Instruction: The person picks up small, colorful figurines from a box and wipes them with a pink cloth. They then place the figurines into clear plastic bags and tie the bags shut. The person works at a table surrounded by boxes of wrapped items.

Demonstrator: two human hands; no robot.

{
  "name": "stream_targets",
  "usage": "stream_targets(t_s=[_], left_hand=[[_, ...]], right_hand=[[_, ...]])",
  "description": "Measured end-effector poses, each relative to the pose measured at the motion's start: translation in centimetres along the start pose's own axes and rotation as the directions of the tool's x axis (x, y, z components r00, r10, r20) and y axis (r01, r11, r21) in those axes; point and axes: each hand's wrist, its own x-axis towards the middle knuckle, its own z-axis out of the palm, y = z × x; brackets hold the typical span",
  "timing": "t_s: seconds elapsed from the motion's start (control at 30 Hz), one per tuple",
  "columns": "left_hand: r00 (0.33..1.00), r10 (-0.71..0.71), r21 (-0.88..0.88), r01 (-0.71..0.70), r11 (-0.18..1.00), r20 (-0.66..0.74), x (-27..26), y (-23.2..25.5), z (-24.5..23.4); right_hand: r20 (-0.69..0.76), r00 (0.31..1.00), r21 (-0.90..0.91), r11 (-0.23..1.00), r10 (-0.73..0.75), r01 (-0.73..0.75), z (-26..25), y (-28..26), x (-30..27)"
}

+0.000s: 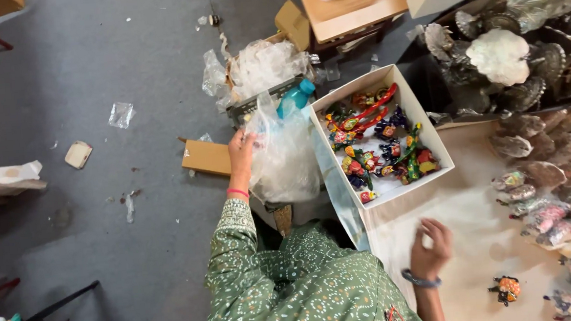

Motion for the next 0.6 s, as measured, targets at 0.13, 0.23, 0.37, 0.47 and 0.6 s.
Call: stream_targets(t_s=[0.13,0.23,0.37,0.47,0.6], left_hand=[[0.967,0.23,0.863,-0.021,0.505,-0.111,-1.7,-2.5,-3.6],[0.93,0.282,0.817,0.035,0.576,-0.238,-2.3,-8.1,-5.4],[0.945,0.308,0.828,-0.081,0.555,-0.114,-4.0,-14.7,-1.5],[0.955,-0.082,0.918,-0.248,0.309,0.286,-6.9,-17.6,2.7],[0.671,-0.672,0.889,-0.457,-0.039,0.315,-7.7,-20.9,5.1]], right_hand=[[0.145,0.989,0.163,0.987,-0.027,0.004,3.4,-5.4,2.9],[0.238,0.969,0.276,0.961,-0.064,-0.005,4.5,-7.3,3.3],[0.295,0.955,0.312,0.947,-0.02,-0.077,4.4,-6.6,1.9],[0.319,0.947,0.271,0.953,0.042,-0.134,3.9,-5.1,-0.1],[0.41,0.889,0.131,0.951,0.207,-0.281,3.1,-3.5,-1.9]])
